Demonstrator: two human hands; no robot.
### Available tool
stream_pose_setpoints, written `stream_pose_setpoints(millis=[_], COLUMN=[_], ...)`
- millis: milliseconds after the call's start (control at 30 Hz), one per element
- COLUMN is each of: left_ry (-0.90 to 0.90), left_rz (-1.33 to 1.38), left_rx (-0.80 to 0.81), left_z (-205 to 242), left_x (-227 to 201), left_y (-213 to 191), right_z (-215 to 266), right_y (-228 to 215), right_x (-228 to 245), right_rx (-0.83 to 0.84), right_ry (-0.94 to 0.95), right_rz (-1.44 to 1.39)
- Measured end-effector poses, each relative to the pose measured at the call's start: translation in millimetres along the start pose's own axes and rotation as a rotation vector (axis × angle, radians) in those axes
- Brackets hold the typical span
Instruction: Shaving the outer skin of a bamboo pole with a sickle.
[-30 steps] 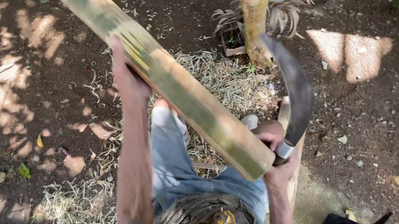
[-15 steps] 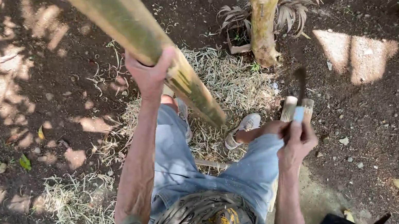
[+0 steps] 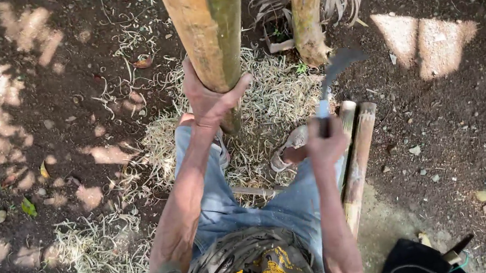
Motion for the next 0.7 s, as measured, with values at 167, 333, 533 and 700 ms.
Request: stream_pose_setpoints(millis=[167, 333, 533, 700], left_ry=[0.089, 0.168, 0.174, -0.100], left_rz=[-0.067, -0.139, 0.030, 1.058], left_rx=[0.030, 0.015, -0.079, -0.243], left_z=[1, 12, -6, -37], left_x=[8, 9, 10, 172], left_y=[13, 41, 26, -22], right_z=[-12, 9, 26, 59], right_y=[-38, -1, -42, -92], right_x=[-49, 59, -8, -55], right_rx=[-0.456, -0.062, -0.168, -0.376], right_ry=[0.161, -0.071, 0.035, 0.114], right_rz=[0.115, 0.098, 0.147, 0.054])
Point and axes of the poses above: each hand's wrist, its own z-axis away from the middle knuckle, its own y-axis out of the palm, x = y × z, the point moved 5 cm from there along -z, towards the middle knuckle, and after that the axes turned 3 degrees about -y, right-handed, at the moved point
